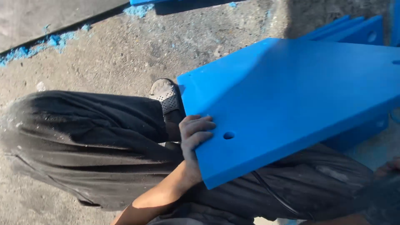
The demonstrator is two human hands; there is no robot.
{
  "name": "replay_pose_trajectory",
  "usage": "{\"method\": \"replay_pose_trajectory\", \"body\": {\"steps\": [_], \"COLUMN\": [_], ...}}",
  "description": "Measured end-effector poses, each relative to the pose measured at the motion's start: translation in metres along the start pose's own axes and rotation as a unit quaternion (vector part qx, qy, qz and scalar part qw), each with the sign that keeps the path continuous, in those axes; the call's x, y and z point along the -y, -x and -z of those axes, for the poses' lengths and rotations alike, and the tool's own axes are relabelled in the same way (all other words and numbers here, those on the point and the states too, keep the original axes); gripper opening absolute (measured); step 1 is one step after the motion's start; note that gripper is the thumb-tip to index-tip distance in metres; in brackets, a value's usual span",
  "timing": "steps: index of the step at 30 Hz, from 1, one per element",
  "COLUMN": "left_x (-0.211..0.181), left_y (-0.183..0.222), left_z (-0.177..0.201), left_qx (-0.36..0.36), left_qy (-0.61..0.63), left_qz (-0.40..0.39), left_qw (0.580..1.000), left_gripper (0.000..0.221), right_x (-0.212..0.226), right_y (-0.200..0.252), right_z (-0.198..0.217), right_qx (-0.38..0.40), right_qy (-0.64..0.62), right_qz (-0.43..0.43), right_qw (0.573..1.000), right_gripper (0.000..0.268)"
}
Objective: Grinding the edges of blue plastic square plates using an angle grinder.
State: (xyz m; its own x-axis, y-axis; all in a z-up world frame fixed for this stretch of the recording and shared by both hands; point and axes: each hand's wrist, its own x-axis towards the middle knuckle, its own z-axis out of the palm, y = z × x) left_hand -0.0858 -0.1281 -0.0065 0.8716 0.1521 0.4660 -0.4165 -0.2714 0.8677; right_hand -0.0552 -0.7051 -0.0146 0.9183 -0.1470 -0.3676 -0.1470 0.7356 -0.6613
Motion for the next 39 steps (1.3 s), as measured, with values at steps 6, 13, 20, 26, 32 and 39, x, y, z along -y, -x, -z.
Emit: {"method": "replay_pose_trajectory", "body": {"steps": [6, 13, 20, 26, 32, 39], "left_x": [0.014, 0.017, 0.049, 0.044, 0.002, -0.077], "left_y": [-0.045, -0.090, -0.095, -0.157, -0.222, -0.252], "left_z": [0.013, 0.020, 0.025, 0.015, 0.037, -0.046], "left_qx": [-0.046, -0.085, -0.132, -0.132, 0.031, 0.253], "left_qy": [0.020, 0.009, 0.070, 0.065, -0.250, -0.266], "left_qz": [0.051, 0.091, 0.036, 0.052, -0.223, -0.253], "left_qw": [0.997, 0.992, 0.988, 0.988, 0.942, 0.895], "left_gripper": [0.051, 0.048, 0.047, 0.062, 0.078, 0.079], "right_x": [-0.055, -0.059, -0.048, -0.063, -0.065, -0.060], "right_y": [0.093, 0.091, 0.093, 0.113, 0.092, 0.138], "right_z": [-0.180, -0.235, -0.138, -0.144, -0.171, -0.056], "right_qx": [-0.021, -0.125, -0.032, -0.061, -0.185, -0.093], "right_qy": [-0.076, 0.171, 0.022, 0.040, 0.133, 0.014], "right_qz": [0.171, 0.176, 0.087, 0.107, 0.264, 0.210], "right_qw": [0.982, 0.961, 0.995, 0.992, 0.937, 0.973], "right_gripper": [0.072, 0.079, 0.067, 0.068, 0.073, 0.066]}}
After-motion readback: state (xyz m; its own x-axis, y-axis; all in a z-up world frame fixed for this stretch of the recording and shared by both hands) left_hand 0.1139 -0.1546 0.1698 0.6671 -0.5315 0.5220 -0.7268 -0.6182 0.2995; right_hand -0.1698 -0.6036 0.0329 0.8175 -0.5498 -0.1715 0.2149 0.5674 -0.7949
